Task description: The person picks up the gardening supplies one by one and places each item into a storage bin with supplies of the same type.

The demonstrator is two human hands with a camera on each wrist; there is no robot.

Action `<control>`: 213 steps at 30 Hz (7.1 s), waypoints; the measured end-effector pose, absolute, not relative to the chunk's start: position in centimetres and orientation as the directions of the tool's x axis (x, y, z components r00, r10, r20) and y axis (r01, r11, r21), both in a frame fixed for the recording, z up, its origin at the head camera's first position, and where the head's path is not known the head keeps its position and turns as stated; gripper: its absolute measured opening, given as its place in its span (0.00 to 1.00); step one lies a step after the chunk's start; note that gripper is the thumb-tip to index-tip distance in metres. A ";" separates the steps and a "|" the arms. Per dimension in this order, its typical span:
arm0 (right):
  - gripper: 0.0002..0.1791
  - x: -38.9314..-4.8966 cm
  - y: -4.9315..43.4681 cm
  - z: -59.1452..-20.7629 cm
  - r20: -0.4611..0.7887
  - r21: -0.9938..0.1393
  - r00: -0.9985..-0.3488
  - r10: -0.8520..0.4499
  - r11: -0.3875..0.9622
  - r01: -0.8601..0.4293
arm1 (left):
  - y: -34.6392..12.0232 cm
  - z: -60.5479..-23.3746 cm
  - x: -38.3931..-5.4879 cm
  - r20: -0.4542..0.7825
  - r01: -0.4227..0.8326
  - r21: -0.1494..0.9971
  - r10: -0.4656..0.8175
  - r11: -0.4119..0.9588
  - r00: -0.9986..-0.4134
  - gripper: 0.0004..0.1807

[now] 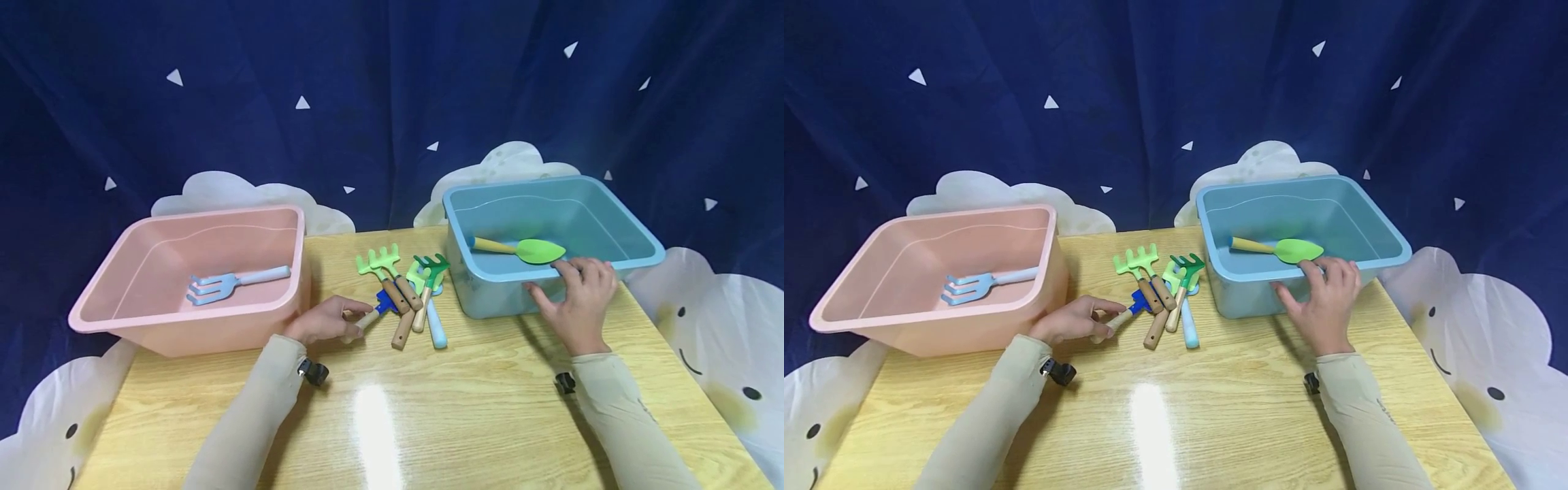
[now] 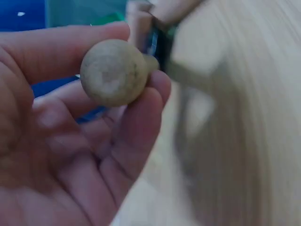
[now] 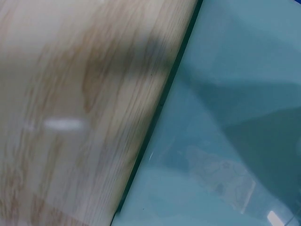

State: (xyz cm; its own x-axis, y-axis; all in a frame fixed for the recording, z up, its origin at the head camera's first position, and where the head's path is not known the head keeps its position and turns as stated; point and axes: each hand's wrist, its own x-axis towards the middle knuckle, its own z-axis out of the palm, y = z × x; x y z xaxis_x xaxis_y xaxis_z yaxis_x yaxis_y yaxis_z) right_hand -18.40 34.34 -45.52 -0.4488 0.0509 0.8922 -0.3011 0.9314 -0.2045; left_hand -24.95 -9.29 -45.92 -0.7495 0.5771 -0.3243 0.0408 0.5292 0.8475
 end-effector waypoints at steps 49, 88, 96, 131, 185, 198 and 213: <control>0.37 -18.4 34.3 -45.2 0.902 -0.202 -0.428 0.054 0.929 -0.310 | -8.1 -42.2 -22.9 -0.129 0.049 0.962 0.605 0.269 -0.786 0.31; 0.38 -18.2 34.1 -45.6 0.898 -0.205 -0.438 0.050 0.927 -0.313 | -4.2 -40.6 -24.8 0.009 0.147 0.955 0.471 0.257 -0.882 0.35; 0.38 -18.3 34.2 -45.7 0.901 -0.199 -0.431 0.050 0.930 -0.309 | -3.6 -39.6 -26.0 0.030 0.198 0.934 0.487 0.298 -0.873 0.35; 0.38 -17.9 34.3 -45.6 0.886 -0.207 -0.460 0.049 0.931 -0.299 | 1.1 -32.3 -30.3 0.078 0.330 0.890 0.608 0.315 -0.790 0.32; 0.38 -16.3 34.3 -45.8 0.888 -0.221 -0.454 0.073 0.934 -0.282 | 15.0 -28.7 -27.7 -0.032 0.568 0.643 0.759 0.514 -0.650 0.32; 0.37 -15.9 34.1 -45.6 0.887 -0.220 -0.456 0.074 0.936 -0.275 | 15.4 -28.8 -27.6 -0.056 0.614 0.576 0.775 0.539 -0.629 0.32; 0.37 -15.4 34.4 -45.8 0.889 -0.207 -0.450 0.077 0.947 -0.246 | 14.7 -30.0 -28.2 -0.014 0.608 0.678 0.835 0.412 -0.550 0.35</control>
State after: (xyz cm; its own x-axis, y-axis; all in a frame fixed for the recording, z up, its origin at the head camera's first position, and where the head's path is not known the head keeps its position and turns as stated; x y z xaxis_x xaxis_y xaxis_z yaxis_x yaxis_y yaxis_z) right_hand -15.36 34.36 -45.75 -0.4504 0.0773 0.8895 -0.2455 0.9471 -0.2066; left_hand -28.22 14.69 -29.99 -0.5502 0.8349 -0.0142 0.6083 0.4124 0.6782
